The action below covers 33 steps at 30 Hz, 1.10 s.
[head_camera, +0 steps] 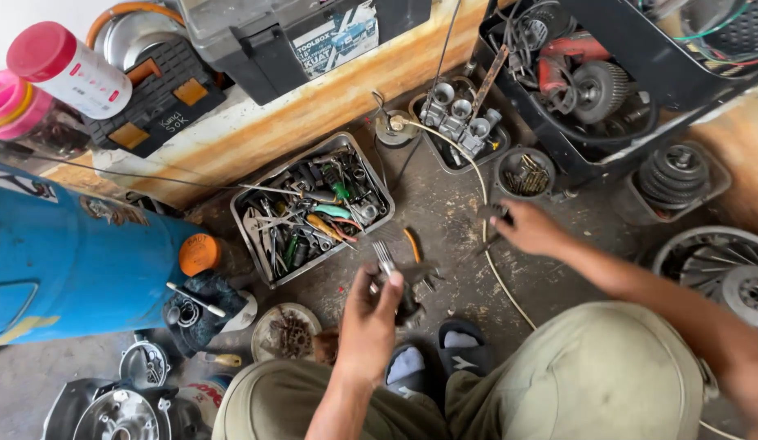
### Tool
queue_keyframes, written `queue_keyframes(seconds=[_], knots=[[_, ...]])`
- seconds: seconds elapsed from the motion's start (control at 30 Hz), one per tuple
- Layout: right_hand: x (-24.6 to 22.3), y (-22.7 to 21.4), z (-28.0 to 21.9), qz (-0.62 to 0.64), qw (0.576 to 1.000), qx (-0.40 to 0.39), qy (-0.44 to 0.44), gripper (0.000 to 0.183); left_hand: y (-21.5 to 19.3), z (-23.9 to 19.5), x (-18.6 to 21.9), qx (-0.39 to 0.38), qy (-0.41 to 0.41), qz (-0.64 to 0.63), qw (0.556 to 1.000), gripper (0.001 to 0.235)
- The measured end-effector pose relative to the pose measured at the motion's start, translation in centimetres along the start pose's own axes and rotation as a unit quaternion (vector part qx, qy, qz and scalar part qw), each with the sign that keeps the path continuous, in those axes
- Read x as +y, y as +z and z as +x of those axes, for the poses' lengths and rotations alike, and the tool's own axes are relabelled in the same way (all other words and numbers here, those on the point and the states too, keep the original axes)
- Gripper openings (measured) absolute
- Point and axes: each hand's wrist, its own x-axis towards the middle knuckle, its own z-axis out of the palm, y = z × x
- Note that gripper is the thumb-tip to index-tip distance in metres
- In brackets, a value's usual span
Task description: Disassembling and inspecting motorcycle engine components including gears and bearings
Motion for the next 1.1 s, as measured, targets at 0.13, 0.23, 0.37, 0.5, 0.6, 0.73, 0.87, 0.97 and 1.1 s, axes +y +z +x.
queue_keyframes(seconds=[0.13,0.23,0.37,0.5,0.6,0.73,0.87,0.97,1.1], knots=[[3.4,7.7,4.1,-0.005,0.999,-0.003,0.037,0.037,0.3,0.7,-1.2,0.056,-0.058,0.087,0.993,0.024],[5.4,11.6,7.1,-0.026,0.998,0.009,0.053,0.053,-0.2,1.3,-2.0,0.060,-0.079,0.087,0.991,0.021],[5.9,12.9,8.9,-0.042,0.995,0.048,0.073,0.058,-1.2,1.8,-2.5,0.081,-0.096,0.026,0.992,0.023],[6.0,13.7,8.8,-0.022,0.993,0.094,0.074,0.053,-1.0,2.4,-2.7,0.095,-0.103,0.023,0.990,0.023],[6.2,14.0,8.5,-0.055,0.991,0.116,0.045,0.041,-0.7,2.5,-3.1,0.084,-0.083,0.062,0.991,0.020],[4.9,12.1,7.3,-0.110,0.989,0.096,0.010,0.059,-0.5,1.6,-3.0,0.095,-0.100,0.071,0.988,0.027],[-0.7,6.6,6.2,-0.194,0.981,-0.007,-0.024,0.077,-0.9,-1.5,0.6,0.087,-0.103,0.139,0.981,0.043],[-8.3,-0.1,1.6,0.134,0.968,0.037,-0.210,0.039,-0.6,-6.5,5.1,0.084,-0.075,0.434,0.894,0.049],[-20.2,-8.9,-6.9,0.276,0.883,-0.030,-0.378,0.035,-1.1,-10.6,9.5,0.065,0.066,0.520,0.849,0.028]])
